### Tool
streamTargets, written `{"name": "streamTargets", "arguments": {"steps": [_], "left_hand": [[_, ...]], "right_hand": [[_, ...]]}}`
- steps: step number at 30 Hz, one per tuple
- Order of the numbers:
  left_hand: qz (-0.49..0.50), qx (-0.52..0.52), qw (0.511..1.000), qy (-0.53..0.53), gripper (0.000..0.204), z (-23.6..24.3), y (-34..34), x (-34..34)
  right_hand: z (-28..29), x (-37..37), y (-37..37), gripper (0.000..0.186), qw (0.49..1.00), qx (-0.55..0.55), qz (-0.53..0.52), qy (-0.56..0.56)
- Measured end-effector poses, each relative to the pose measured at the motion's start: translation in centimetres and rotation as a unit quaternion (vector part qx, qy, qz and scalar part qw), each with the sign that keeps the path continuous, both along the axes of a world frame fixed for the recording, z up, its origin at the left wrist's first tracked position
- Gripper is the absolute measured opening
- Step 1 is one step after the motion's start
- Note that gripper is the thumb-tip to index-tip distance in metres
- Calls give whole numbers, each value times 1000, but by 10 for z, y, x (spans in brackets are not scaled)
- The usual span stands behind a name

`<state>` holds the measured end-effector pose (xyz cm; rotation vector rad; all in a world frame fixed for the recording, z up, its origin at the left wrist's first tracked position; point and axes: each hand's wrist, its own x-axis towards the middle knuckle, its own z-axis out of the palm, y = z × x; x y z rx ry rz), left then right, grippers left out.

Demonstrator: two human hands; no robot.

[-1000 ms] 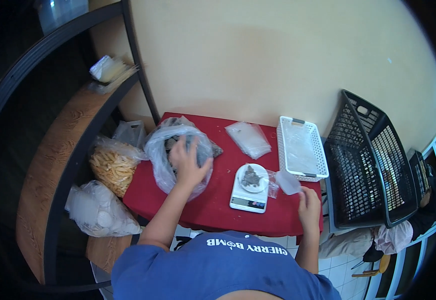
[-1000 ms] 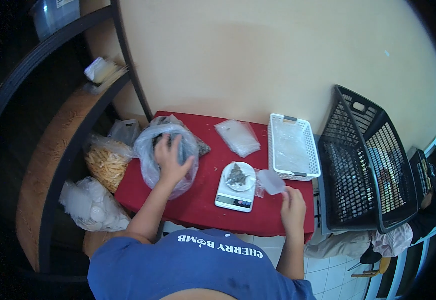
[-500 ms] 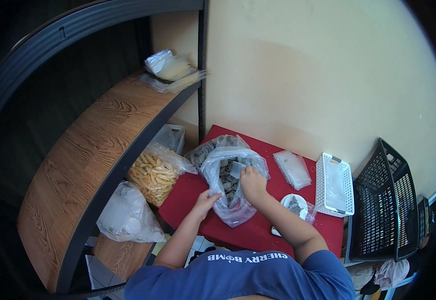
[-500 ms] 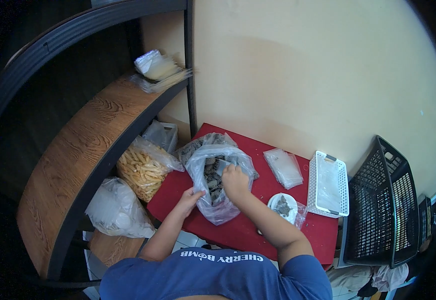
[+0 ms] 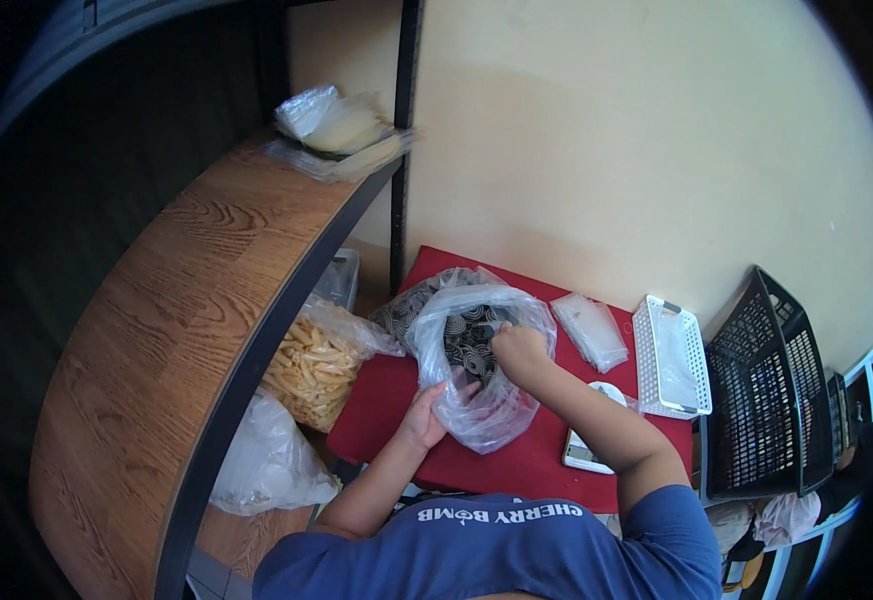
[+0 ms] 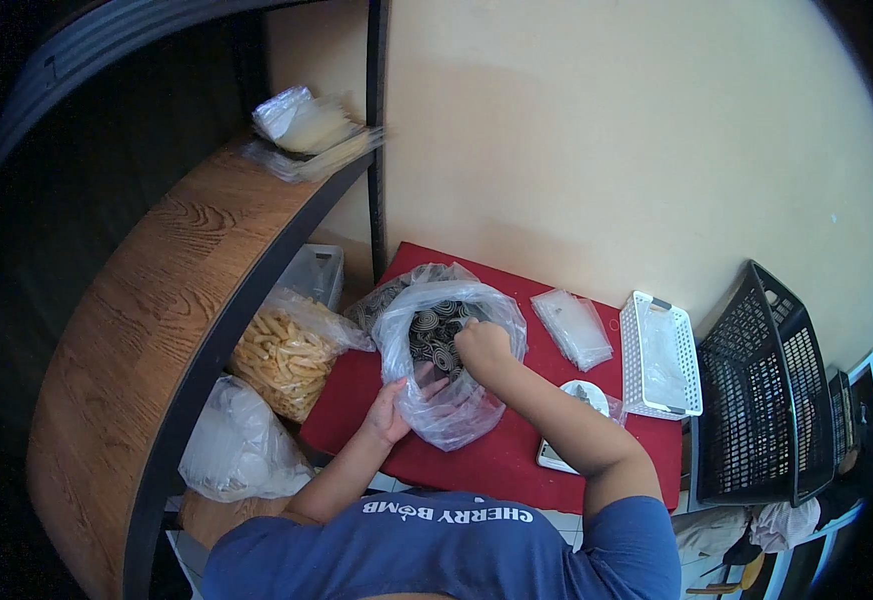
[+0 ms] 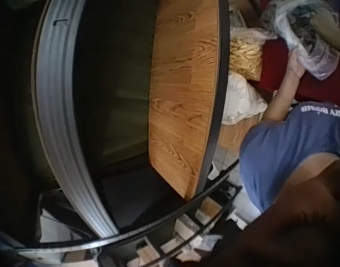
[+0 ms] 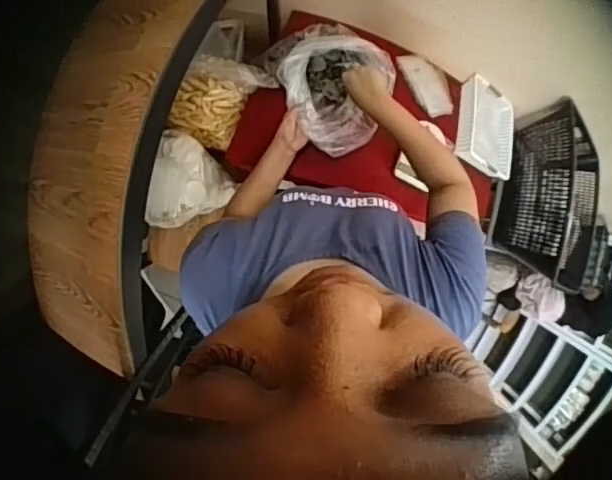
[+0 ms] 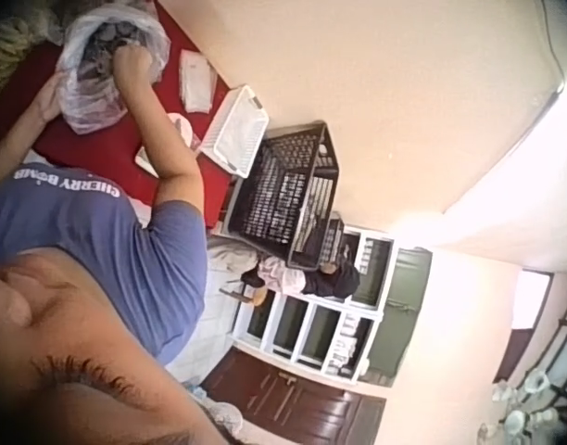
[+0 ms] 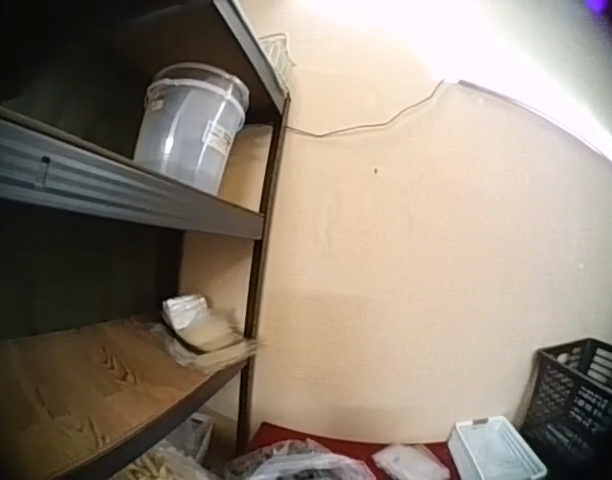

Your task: Weighing dried mushrooms on a digital scale and placing them into small plastic bags.

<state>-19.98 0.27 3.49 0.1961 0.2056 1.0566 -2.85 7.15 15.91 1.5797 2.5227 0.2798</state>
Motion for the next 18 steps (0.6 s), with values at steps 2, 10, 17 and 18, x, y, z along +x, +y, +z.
{"name": "streamTargets", "arguments": {"steps": [2,10,17,18], "left_hand": [[8,-2,1000,-24,51,-7,7,-3],[15,48,999,-3,46,15,-4,-6],[87,93,965,229,20,9,-3,-13],[102,106,956,252,14,13,-4,-14]], "right_hand": [[3,-7,1,15,1000,-5,-3,5],[1,-6,-2,15,998,-42,-45,22],[35,0,-12,22,971,-89,-121,185],[39,2,-17,29,969,-127,-104,186]]}}
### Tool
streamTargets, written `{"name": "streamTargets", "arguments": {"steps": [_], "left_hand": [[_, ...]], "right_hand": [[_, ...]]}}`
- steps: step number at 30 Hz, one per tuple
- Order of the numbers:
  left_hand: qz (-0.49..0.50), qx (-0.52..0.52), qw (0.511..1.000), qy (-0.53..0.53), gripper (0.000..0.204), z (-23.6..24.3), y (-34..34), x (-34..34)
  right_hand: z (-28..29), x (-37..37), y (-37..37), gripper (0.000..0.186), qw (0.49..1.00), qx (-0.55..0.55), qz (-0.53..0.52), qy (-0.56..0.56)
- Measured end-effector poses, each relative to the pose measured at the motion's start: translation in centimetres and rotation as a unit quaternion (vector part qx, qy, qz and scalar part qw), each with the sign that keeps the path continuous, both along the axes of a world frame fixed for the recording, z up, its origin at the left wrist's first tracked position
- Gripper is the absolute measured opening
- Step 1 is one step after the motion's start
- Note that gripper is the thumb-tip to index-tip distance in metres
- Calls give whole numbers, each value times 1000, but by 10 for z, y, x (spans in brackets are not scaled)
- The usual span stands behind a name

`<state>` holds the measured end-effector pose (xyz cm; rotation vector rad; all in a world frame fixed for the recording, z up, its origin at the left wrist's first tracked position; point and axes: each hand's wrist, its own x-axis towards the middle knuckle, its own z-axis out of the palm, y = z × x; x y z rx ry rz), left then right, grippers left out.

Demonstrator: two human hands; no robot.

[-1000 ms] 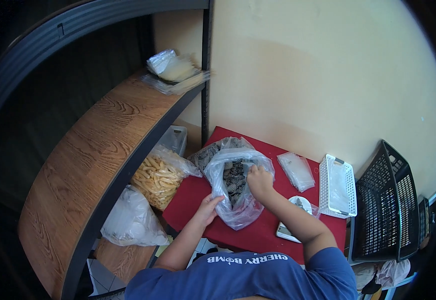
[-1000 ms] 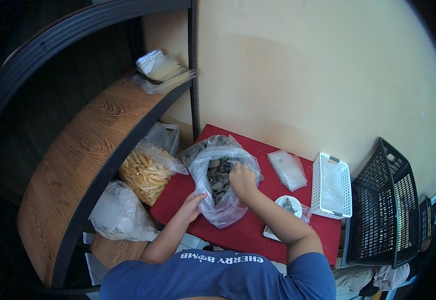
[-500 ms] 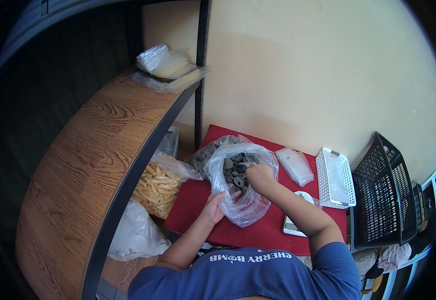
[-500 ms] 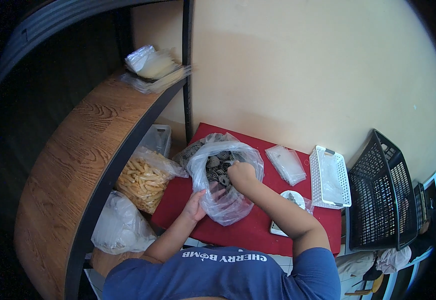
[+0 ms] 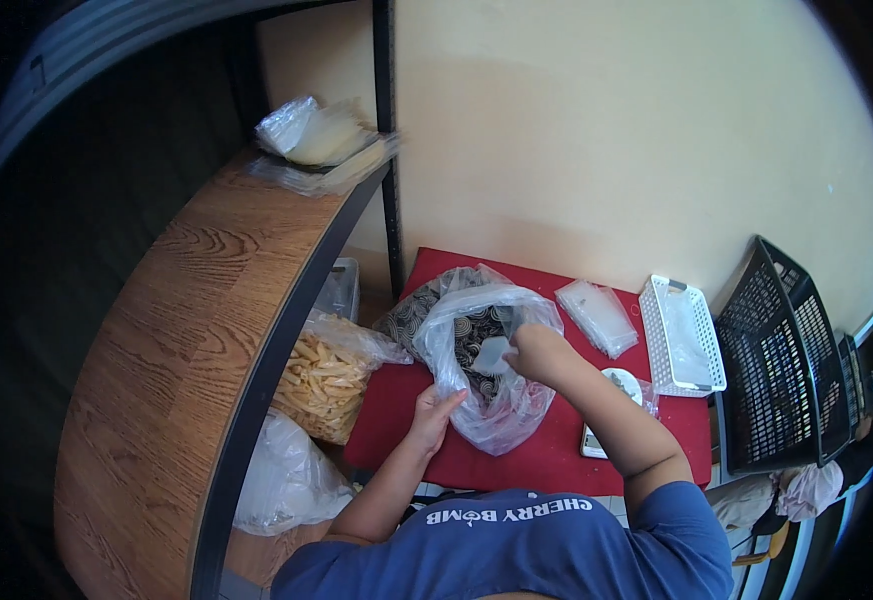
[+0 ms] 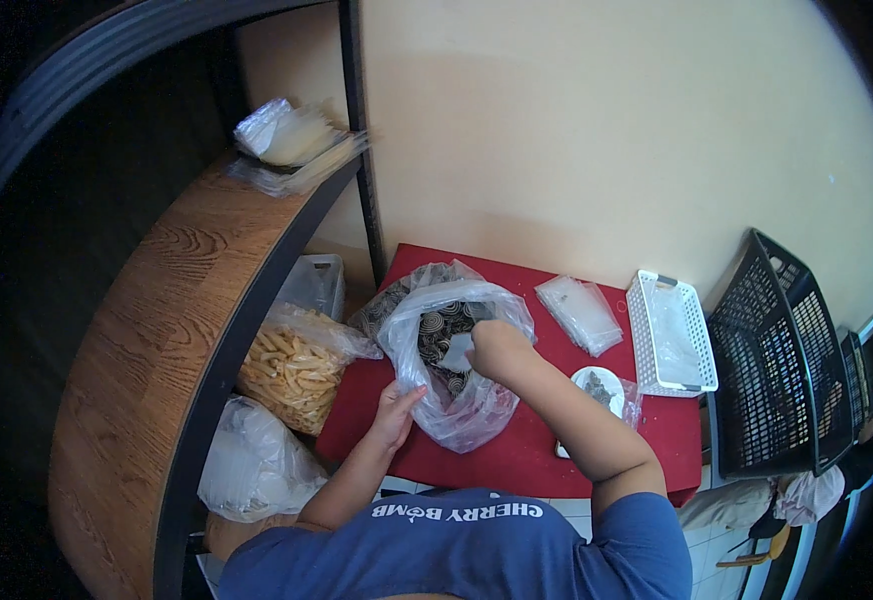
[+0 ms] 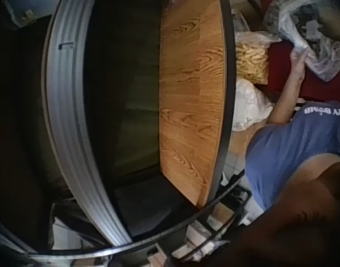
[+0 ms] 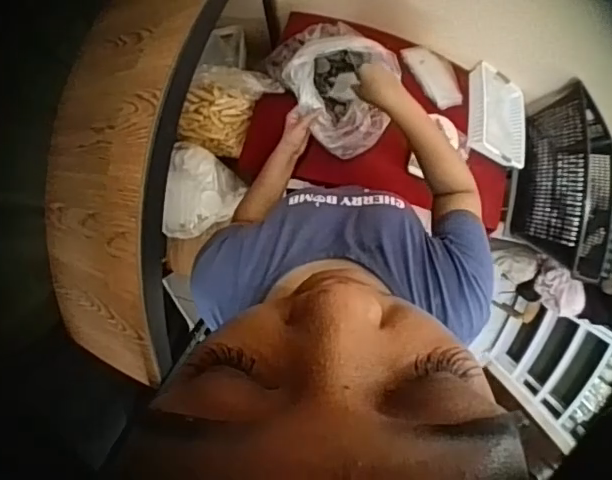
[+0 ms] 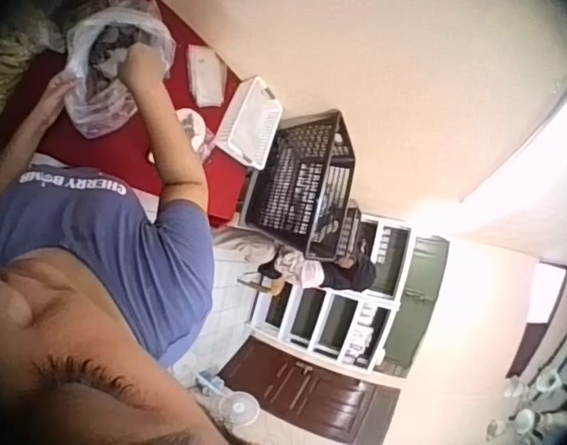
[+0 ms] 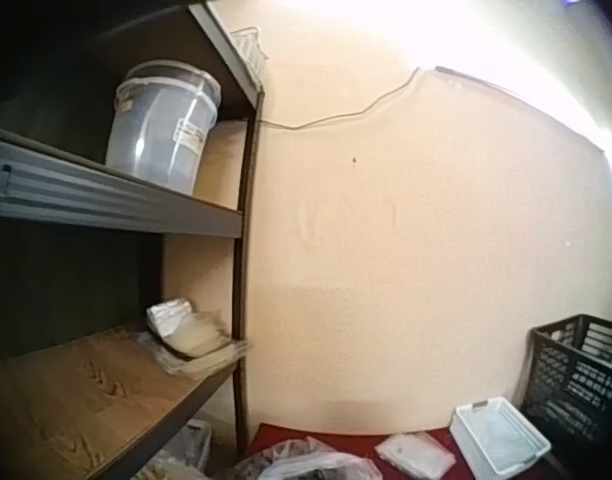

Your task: Weighing dried mushrooms on a digital scale and placing them into small plastic bags.

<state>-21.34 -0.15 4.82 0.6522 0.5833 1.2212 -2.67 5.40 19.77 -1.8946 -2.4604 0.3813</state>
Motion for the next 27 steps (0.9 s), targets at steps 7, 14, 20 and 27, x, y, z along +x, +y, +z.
{"name": "streamTargets", "arguments": {"steps": [7,14,20,27], "left_hand": [[6,24,994,102,18,-10,-6,-3],[-9,-56,996,63,18,22,-17,-7],[-43,-80,995,43,23,24,-22,6],[-74,-57,993,78,21,23,-24,7]], "right_hand": [[-53,1,-18,36,991,-118,51,45],[-82,10,-38,42,949,-171,-107,243],[-96,-15,-38,39,973,-71,-119,187],[-126,-32,-20,18,957,29,-169,232]]}}
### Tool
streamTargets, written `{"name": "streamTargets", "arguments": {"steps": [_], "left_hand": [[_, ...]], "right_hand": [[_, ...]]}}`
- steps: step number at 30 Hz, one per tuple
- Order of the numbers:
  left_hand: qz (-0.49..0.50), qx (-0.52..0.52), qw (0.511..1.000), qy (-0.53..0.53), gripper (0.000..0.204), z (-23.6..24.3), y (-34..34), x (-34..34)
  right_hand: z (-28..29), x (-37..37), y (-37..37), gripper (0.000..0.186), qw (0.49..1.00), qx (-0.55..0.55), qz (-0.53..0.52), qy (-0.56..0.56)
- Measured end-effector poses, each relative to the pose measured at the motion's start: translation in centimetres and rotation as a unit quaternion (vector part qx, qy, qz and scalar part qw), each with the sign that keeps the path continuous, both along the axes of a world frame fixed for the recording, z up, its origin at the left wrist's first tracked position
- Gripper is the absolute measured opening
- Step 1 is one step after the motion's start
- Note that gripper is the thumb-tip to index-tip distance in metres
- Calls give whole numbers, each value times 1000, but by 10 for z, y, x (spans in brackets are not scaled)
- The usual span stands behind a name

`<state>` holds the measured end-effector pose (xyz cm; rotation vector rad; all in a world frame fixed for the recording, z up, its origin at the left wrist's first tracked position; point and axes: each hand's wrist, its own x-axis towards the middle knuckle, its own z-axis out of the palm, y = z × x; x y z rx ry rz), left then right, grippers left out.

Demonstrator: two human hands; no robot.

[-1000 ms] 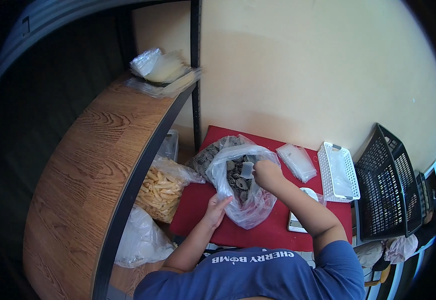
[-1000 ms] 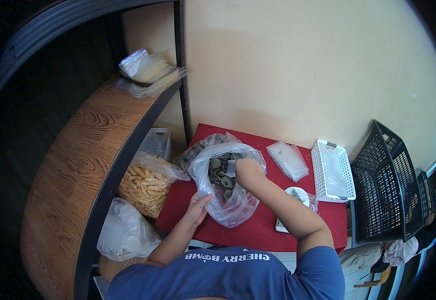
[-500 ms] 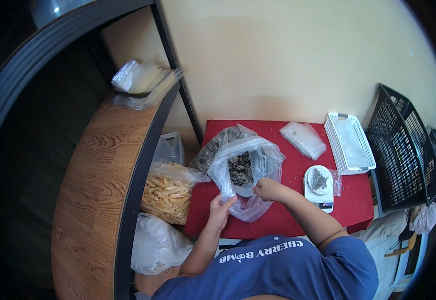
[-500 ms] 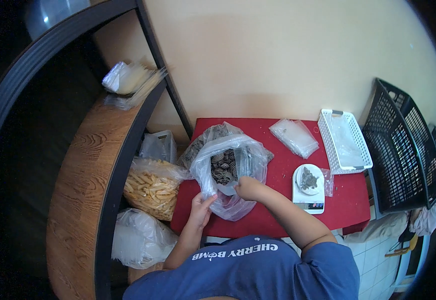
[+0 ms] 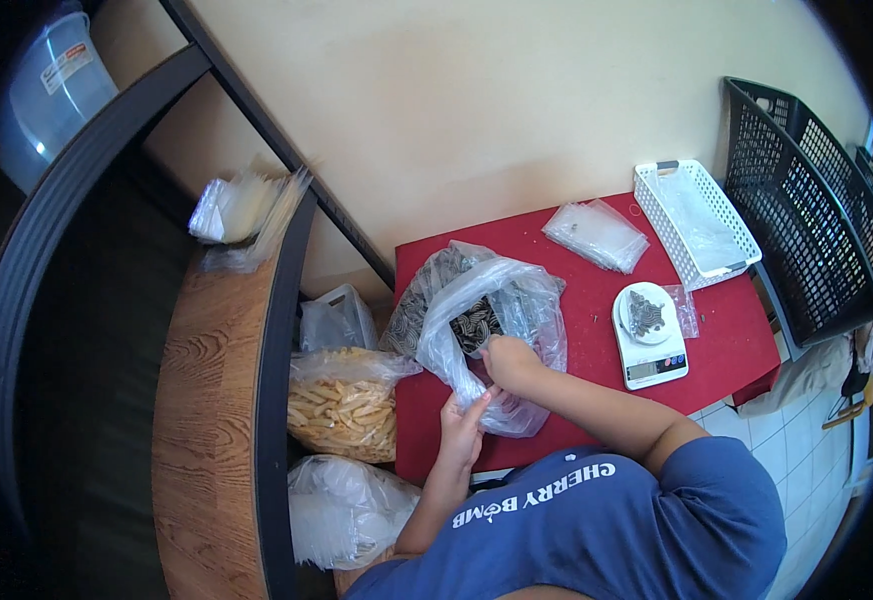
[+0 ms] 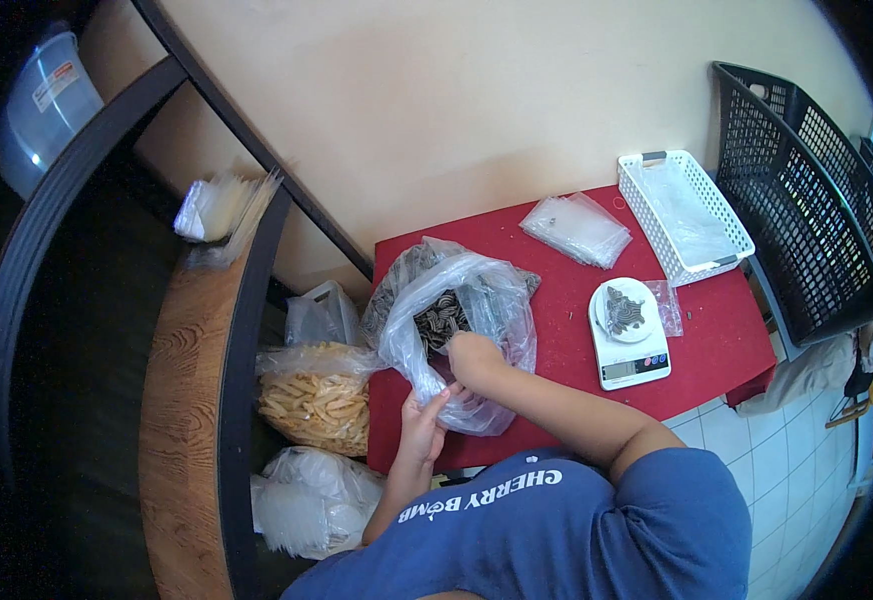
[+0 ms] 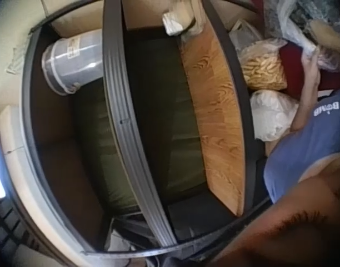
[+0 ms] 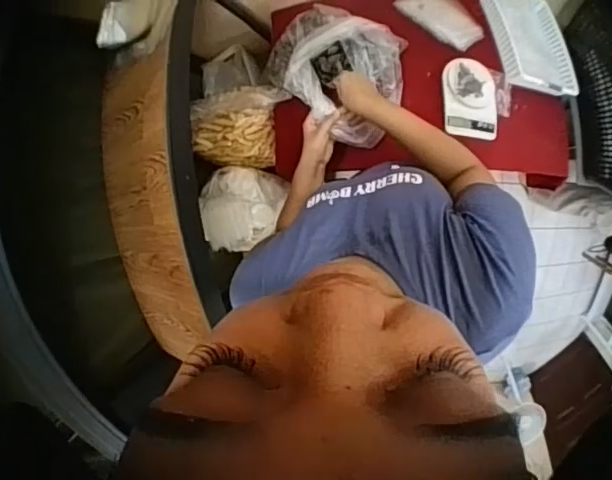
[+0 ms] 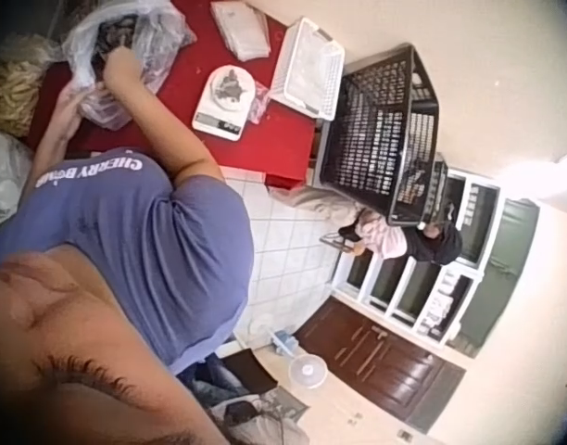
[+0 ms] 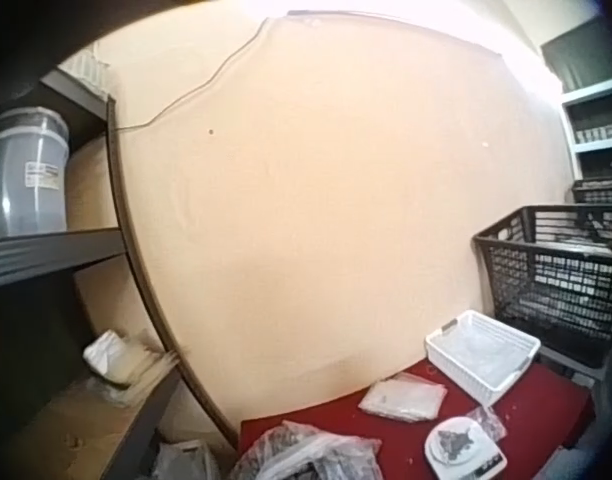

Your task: Weighing dried mushrooms on a digital scale and placing them into small plastic bags.

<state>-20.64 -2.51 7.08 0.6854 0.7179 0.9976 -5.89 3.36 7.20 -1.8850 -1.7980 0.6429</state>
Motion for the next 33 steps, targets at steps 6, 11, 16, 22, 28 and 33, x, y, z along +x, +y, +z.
{"name": "streamTargets", "arguments": {"steps": [6,11,16,22,28,33], "left_hand": [[11,-15,1000,21,27,17,-4,-2],[-8,-4,1000,21,28,20,-4,-5],[-34,15,999,32,27,19,-4,-6],[-26,18,999,21,27,21,-6,0],[-20,41,998,49,29,16,-11,-13],[256,105,940,201,32,24,-14,-16]], "right_hand": [[11,9,-14,26,999,39,8,14],[8,23,-19,29,995,95,14,16],[-10,28,-9,28,991,127,40,31],[-17,30,-7,26,986,160,32,43],[17,52,-26,29,981,193,31,-8],[32,86,-30,29,971,229,30,-58]]}}
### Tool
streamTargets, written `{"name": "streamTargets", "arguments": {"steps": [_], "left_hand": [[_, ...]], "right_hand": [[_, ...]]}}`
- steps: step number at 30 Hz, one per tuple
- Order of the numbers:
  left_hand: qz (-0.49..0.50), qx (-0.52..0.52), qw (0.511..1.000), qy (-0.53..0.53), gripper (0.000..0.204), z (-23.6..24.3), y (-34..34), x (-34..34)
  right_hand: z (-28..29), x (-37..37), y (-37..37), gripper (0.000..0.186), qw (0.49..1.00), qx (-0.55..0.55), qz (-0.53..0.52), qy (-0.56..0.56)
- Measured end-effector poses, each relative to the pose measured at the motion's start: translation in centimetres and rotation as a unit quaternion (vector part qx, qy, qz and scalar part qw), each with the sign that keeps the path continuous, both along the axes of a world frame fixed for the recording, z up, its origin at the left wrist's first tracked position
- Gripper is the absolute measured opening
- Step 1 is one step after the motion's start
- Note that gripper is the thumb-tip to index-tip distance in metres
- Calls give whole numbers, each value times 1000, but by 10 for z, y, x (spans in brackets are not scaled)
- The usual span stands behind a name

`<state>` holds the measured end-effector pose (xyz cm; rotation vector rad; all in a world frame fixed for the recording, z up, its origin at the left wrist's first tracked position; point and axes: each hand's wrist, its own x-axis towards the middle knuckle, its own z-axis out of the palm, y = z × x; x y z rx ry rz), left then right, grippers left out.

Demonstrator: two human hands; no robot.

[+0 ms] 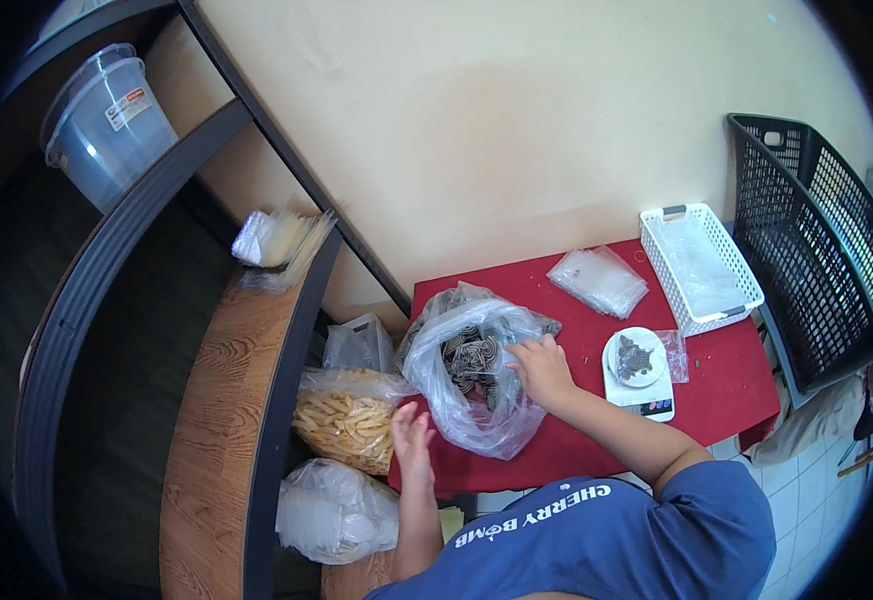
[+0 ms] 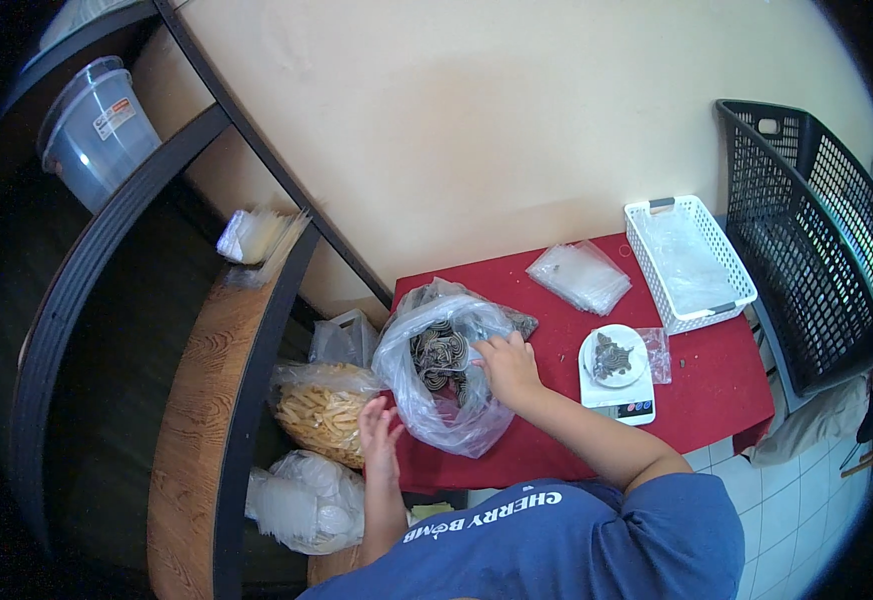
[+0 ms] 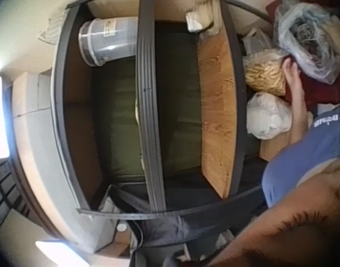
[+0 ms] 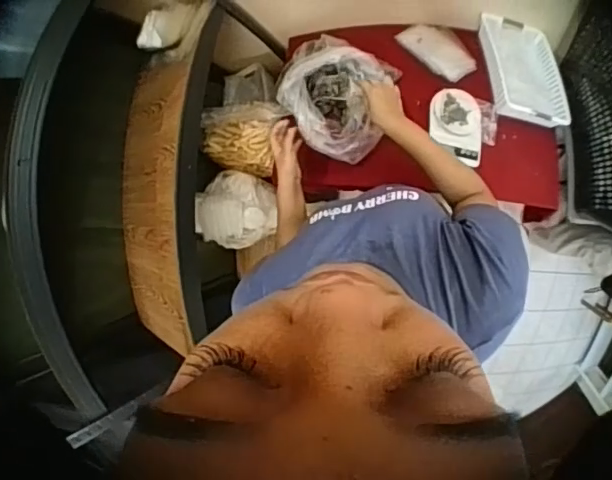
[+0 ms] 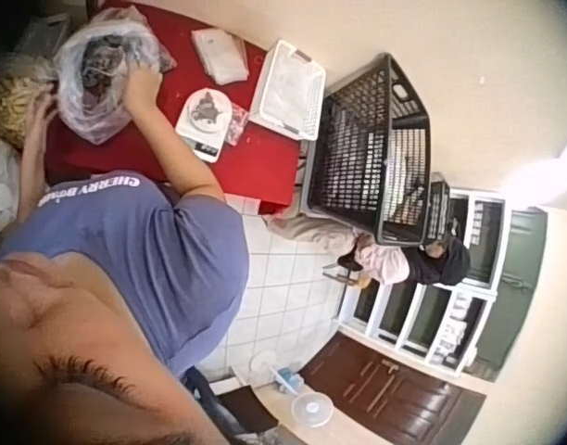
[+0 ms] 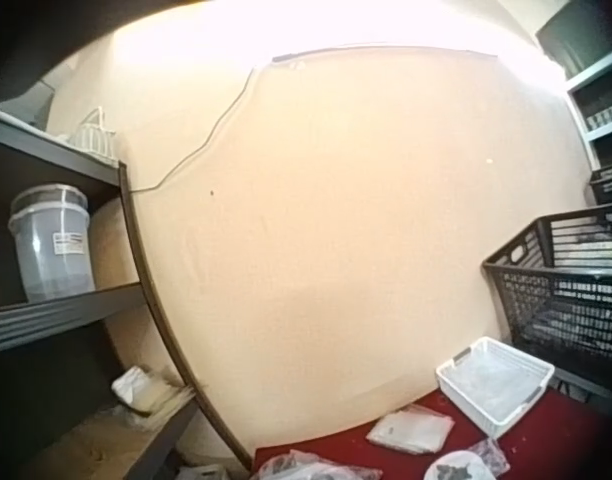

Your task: Weighing dried mushrooms on a digital scale and placing them into small plastic bags.

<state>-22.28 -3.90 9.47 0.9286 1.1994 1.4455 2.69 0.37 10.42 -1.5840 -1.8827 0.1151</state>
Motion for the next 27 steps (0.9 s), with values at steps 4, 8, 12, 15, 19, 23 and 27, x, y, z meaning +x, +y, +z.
{"name": "streamTargets", "arguments": {"steps": [4,8,12,15,19,23,27], "left_hand": [[69,88,992,64,29,7,-3,-2],[73,161,981,81,24,18,-9,24],[60,179,980,61,22,28,-9,66],[57,223,967,105,20,36,-11,97],[-14,268,949,163,18,42,-3,136],[-126,181,910,352,42,31,3,184],[-242,255,812,466,64,39,0,261]], "right_hand": [[17,28,-8,27,999,-28,0,40],[27,54,-15,28,997,-32,8,63],[35,80,-24,28,997,-35,11,75],[48,105,-42,27,994,-34,21,97],[57,159,-70,25,995,-16,19,99],[58,225,-112,26,994,15,-4,106],[54,286,-167,25,989,65,-82,107]]}}
